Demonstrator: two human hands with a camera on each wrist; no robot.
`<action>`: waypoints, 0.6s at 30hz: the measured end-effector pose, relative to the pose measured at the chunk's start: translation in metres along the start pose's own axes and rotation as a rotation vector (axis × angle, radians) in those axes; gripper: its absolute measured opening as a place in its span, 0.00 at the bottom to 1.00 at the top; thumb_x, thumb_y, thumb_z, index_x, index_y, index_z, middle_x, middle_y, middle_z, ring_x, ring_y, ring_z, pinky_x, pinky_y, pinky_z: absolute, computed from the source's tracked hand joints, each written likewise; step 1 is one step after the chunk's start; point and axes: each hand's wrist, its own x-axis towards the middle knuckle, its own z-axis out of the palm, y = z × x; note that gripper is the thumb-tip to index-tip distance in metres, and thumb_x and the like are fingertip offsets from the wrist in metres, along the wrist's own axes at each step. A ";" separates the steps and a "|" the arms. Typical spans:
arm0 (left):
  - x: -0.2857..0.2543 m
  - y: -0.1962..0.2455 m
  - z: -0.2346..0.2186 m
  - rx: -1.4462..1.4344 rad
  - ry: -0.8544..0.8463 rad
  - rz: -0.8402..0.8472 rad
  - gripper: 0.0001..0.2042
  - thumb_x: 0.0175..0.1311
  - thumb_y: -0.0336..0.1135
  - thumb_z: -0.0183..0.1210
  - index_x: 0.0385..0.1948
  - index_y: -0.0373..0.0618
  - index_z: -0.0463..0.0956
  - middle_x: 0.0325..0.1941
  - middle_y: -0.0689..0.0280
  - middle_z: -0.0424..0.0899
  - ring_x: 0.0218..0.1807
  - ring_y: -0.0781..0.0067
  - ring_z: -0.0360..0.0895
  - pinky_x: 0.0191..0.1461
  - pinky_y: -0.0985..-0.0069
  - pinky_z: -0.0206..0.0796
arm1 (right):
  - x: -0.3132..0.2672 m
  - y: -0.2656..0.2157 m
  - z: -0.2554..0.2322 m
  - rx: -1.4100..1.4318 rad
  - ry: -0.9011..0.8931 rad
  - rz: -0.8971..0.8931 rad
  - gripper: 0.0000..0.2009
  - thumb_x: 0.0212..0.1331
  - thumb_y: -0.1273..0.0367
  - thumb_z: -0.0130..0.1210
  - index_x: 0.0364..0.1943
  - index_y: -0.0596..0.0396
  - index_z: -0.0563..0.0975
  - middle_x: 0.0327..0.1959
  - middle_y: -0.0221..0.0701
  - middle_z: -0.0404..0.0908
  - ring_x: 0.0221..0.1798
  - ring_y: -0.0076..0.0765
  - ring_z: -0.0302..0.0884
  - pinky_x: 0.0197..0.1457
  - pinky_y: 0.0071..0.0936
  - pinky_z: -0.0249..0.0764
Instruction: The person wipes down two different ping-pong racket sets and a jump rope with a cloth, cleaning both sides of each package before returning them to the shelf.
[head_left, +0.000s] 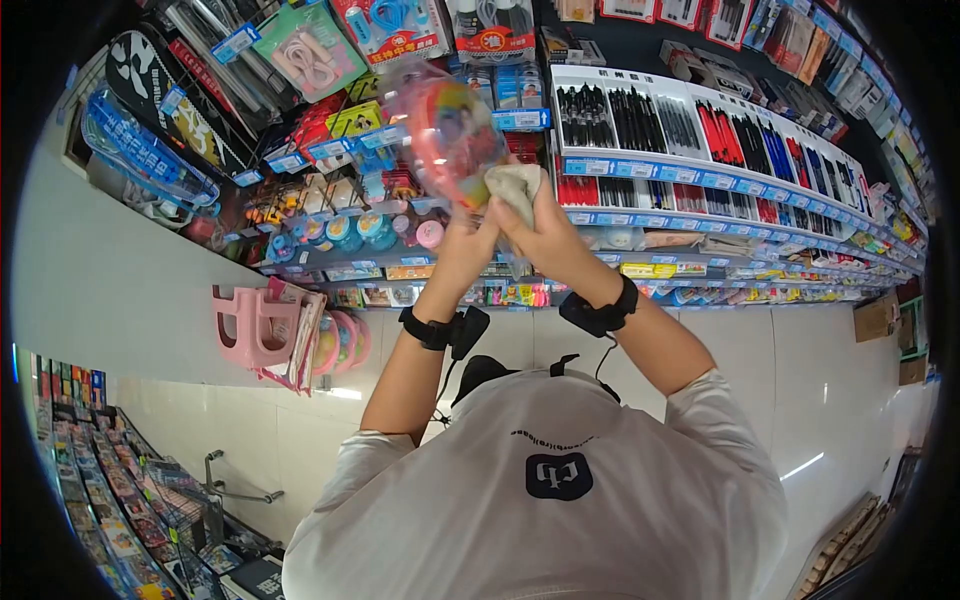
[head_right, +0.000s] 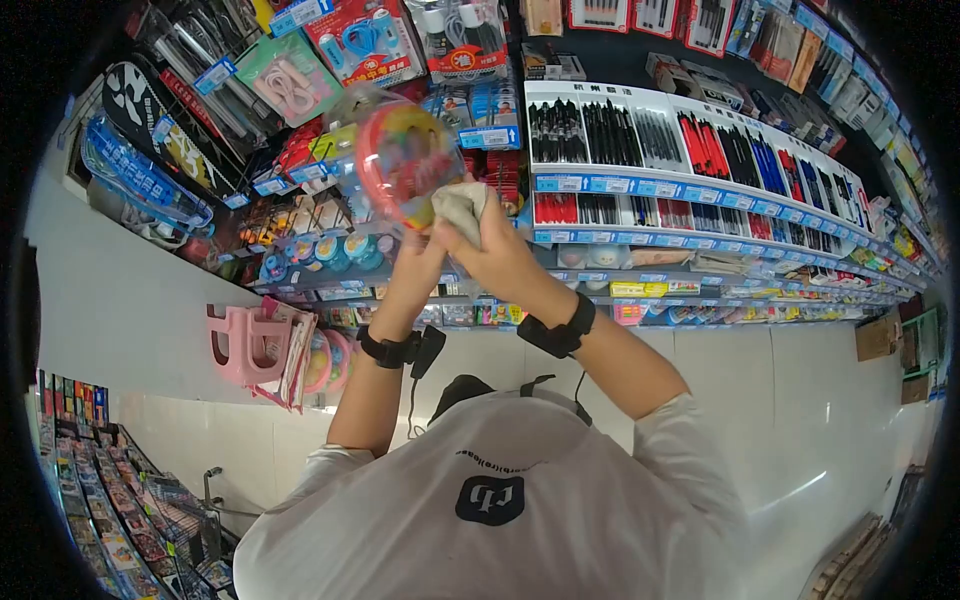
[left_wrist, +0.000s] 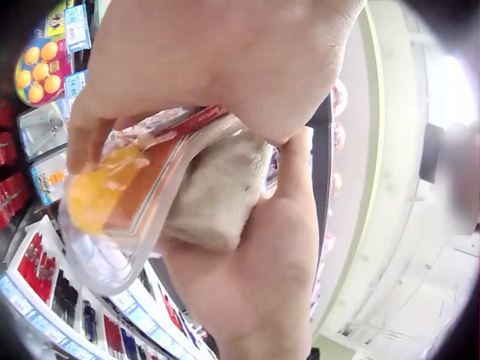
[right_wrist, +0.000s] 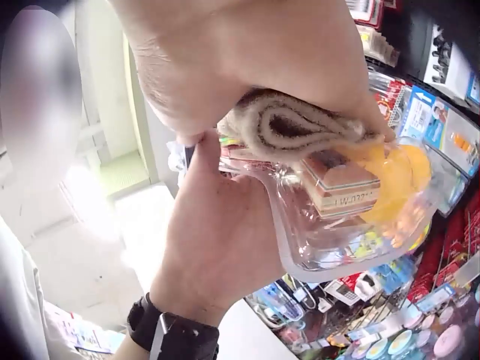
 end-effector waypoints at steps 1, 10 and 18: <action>-0.002 0.011 0.000 0.054 -0.070 -0.024 0.25 0.74 0.45 0.50 0.66 0.40 0.61 0.63 0.59 0.72 0.62 0.69 0.71 0.65 0.72 0.63 | 0.001 -0.005 0.000 0.087 -0.019 0.029 0.27 0.59 0.62 0.65 0.56 0.57 0.64 0.52 0.42 0.74 0.58 0.47 0.73 0.62 0.38 0.68; 0.000 0.034 -0.005 -0.078 -0.207 -0.164 0.38 0.73 0.67 0.28 0.70 0.43 0.58 0.71 0.55 0.64 0.63 0.64 0.70 0.64 0.68 0.64 | -0.007 0.016 -0.017 0.230 0.113 0.153 0.33 0.54 0.70 0.69 0.62 0.55 0.64 0.50 0.29 0.71 0.53 0.25 0.72 0.58 0.27 0.72; 0.001 0.003 -0.030 -0.010 -0.003 -0.306 0.26 0.68 0.37 0.61 0.65 0.43 0.64 0.58 0.61 0.75 0.54 0.77 0.76 0.51 0.81 0.70 | -0.018 0.014 -0.058 1.001 0.069 0.536 0.24 0.65 0.69 0.56 0.63 0.58 0.64 0.57 0.37 0.75 0.58 0.34 0.77 0.60 0.32 0.76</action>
